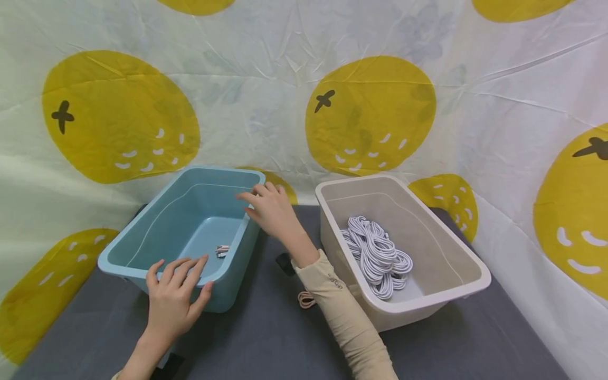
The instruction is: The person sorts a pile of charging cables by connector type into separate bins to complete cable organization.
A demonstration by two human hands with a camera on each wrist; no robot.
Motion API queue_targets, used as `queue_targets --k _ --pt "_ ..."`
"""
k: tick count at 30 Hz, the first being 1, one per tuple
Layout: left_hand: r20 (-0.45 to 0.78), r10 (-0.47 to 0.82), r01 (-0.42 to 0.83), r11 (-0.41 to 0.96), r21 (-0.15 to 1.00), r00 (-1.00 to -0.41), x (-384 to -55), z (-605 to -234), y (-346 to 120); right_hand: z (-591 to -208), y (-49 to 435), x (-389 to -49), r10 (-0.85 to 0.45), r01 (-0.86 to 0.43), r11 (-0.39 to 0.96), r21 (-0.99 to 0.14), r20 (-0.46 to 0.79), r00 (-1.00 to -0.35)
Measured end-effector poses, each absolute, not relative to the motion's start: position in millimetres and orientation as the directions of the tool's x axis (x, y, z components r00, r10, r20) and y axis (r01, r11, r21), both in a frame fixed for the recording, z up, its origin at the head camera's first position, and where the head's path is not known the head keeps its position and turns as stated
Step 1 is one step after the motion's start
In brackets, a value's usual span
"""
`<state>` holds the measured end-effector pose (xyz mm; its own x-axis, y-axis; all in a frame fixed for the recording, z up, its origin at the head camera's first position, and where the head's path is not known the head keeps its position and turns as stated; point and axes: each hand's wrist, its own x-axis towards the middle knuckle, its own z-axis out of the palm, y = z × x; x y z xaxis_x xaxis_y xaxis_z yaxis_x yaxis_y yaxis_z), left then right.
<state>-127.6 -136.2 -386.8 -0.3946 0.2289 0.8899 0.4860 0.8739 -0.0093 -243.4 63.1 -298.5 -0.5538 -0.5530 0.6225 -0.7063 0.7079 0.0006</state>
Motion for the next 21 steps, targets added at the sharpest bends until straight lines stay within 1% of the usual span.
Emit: queue_targets --k 6,11,15,21 --pt "0.894 0.229 0.488 0.873 -0.013 -0.386 -129.0 -387.5 -136.7 -308.2 76.9 -226.9 -0.515 -0.701 0.713 -0.029 0.657 -0.550" --pt "0.894 0.230 0.494 0.869 -0.011 -0.385 -129.6 -387.6 -137.0 -319.9 86.9 -211.1 -0.497 -0.678 0.735 -0.008 0.675 -0.546" --pt "0.893 0.229 0.494 0.869 -0.008 -0.387 -129.7 -387.9 -137.6 -332.1 94.9 -197.7 -0.494 -0.645 0.764 0.016 0.656 -0.570" --pt "0.892 0.231 0.496 0.869 -0.010 -0.387 -129.3 -387.2 -137.7 -348.8 108.1 -181.2 -0.490 -0.613 0.790 0.023 0.624 -0.609"
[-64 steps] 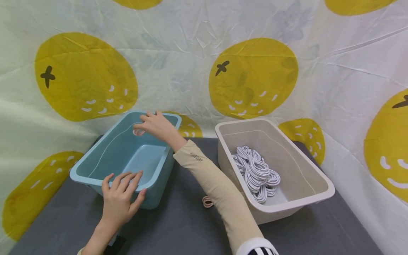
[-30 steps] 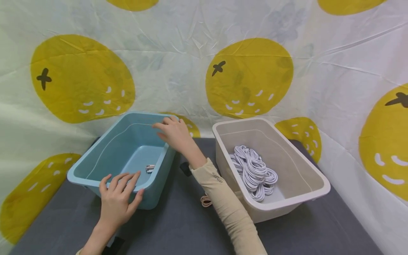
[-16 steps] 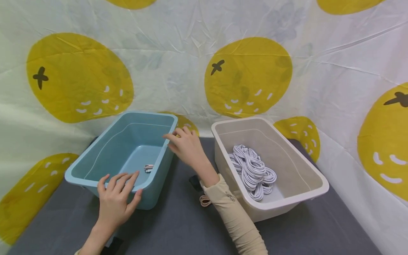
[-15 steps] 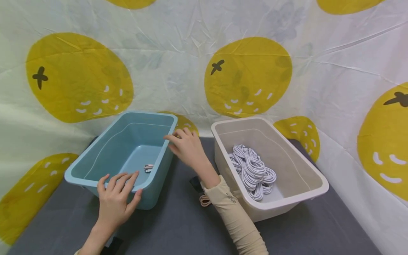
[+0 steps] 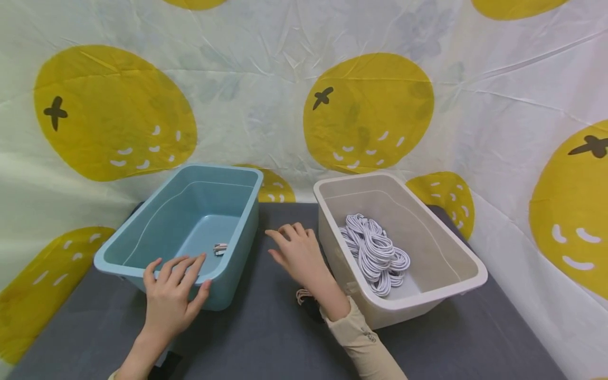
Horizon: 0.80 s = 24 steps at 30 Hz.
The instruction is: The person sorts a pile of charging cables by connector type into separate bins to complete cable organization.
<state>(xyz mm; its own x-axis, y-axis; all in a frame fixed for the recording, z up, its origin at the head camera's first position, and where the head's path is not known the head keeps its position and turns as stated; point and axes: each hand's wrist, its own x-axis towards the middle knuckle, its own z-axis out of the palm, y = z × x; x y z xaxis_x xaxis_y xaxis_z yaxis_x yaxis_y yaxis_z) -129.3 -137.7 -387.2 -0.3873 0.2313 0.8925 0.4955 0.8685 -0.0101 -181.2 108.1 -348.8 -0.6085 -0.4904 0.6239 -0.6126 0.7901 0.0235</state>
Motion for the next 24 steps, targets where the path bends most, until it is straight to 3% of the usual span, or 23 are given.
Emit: queue_targets --k 10,24 --pt "0.891 0.232 0.498 0.867 -0.008 -0.390 -129.0 -386.7 -137.6 -363.4 126.9 -164.5 -0.490 -0.590 0.805 0.052 0.619 -0.614" --pt "0.889 0.229 0.500 0.866 0.000 -0.397 -128.8 -387.1 -137.3 -393.1 149.9 -148.6 -0.494 -0.541 0.838 0.075 0.525 -0.692"
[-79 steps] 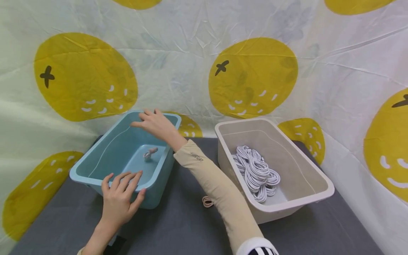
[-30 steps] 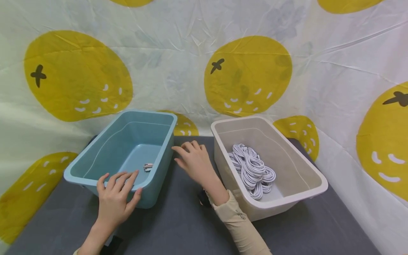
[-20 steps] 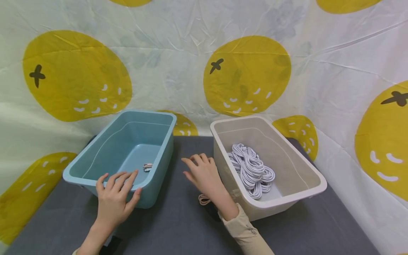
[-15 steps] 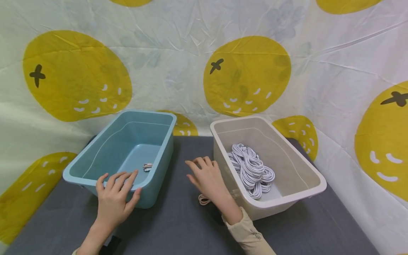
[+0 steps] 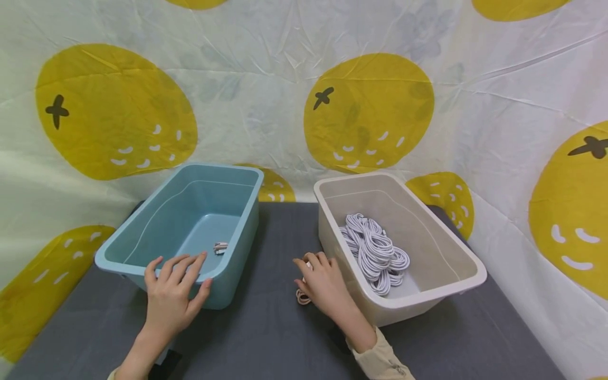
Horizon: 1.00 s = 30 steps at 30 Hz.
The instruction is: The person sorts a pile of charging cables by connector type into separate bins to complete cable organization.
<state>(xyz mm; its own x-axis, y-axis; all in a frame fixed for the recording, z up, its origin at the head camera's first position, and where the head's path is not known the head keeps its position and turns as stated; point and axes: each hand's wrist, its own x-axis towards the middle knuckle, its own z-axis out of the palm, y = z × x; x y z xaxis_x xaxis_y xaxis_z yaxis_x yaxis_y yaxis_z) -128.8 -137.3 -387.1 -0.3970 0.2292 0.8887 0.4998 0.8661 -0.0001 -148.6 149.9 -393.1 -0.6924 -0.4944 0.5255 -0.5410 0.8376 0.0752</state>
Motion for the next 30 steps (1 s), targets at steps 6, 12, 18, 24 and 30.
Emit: queue_targets --k 6,12,18,24,30 --pt "0.886 0.225 0.498 0.867 0.008 -0.405 -128.4 -388.2 -137.1 -409.2 153.6 -143.8 -0.518 -0.541 0.834 0.110 0.495 -0.698" --pt "0.888 0.226 0.493 0.870 0.001 -0.400 -128.2 -387.9 -137.1 -421.4 154.7 -140.0 -0.539 -0.541 0.829 0.141 0.459 -0.706" --pt "0.889 0.235 0.488 0.873 -0.015 -0.392 -128.0 -386.7 -136.6 -431.6 155.7 -138.9 -0.548 -0.523 0.832 0.185 0.423 -0.722" --pt "0.891 0.232 0.487 0.873 -0.014 -0.390 -128.1 -386.6 -136.4 -441.4 156.7 -140.3 -0.571 -0.519 0.819 0.245 0.430 -0.699" --pt "0.891 0.232 0.489 0.872 -0.013 -0.390 -128.0 -387.1 -136.1 -447.9 157.4 -143.5 -0.587 -0.514 0.809 0.287 0.452 -0.671"
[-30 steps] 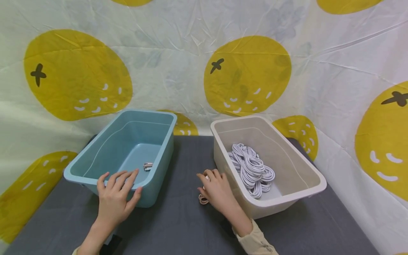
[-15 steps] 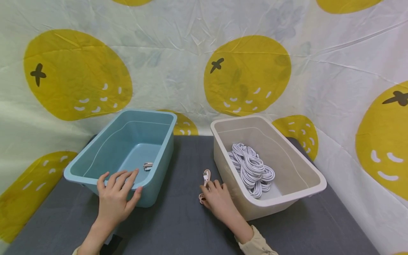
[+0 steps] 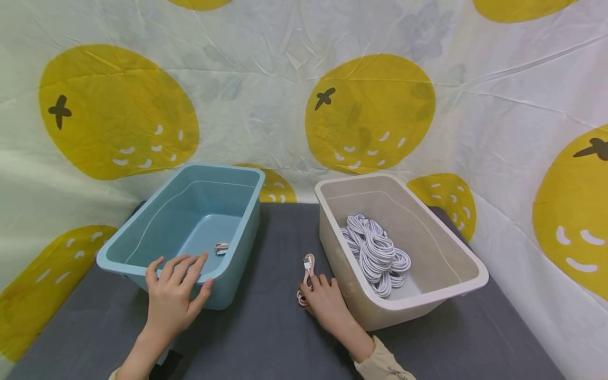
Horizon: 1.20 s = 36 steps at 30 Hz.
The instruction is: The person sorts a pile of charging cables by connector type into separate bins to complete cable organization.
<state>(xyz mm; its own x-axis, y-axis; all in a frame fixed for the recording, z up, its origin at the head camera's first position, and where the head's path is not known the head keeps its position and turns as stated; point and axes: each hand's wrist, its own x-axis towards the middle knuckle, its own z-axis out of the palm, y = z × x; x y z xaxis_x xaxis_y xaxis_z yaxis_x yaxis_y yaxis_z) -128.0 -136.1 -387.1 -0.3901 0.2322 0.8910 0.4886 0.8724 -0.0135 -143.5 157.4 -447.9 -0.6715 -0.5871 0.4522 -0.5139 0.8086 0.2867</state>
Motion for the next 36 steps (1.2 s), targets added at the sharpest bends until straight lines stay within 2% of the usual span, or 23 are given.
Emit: queue_targets --k 15,23,32,36 --pt "0.892 0.229 0.485 0.874 -0.012 -0.391 -127.0 -387.6 -135.9 -449.8 157.3 -148.2 -0.615 -0.523 0.788 0.324 0.420 -0.667" --pt "0.892 0.229 0.488 0.873 -0.011 -0.390 -126.9 -388.2 -135.6 -445.5 157.9 -145.1 -0.629 -0.523 0.777 0.350 0.464 -0.624" --pt "0.892 0.233 0.487 0.873 -0.016 -0.387 -126.9 -387.3 -136.2 -437.3 151.0 -144.7 -0.646 -0.560 0.760 0.330 0.484 -0.590" --pt "0.891 0.233 0.488 0.873 -0.016 -0.388 -127.1 -387.4 -135.8 -433.3 147.8 -148.1 -0.649 -0.569 0.753 0.332 0.522 -0.554"
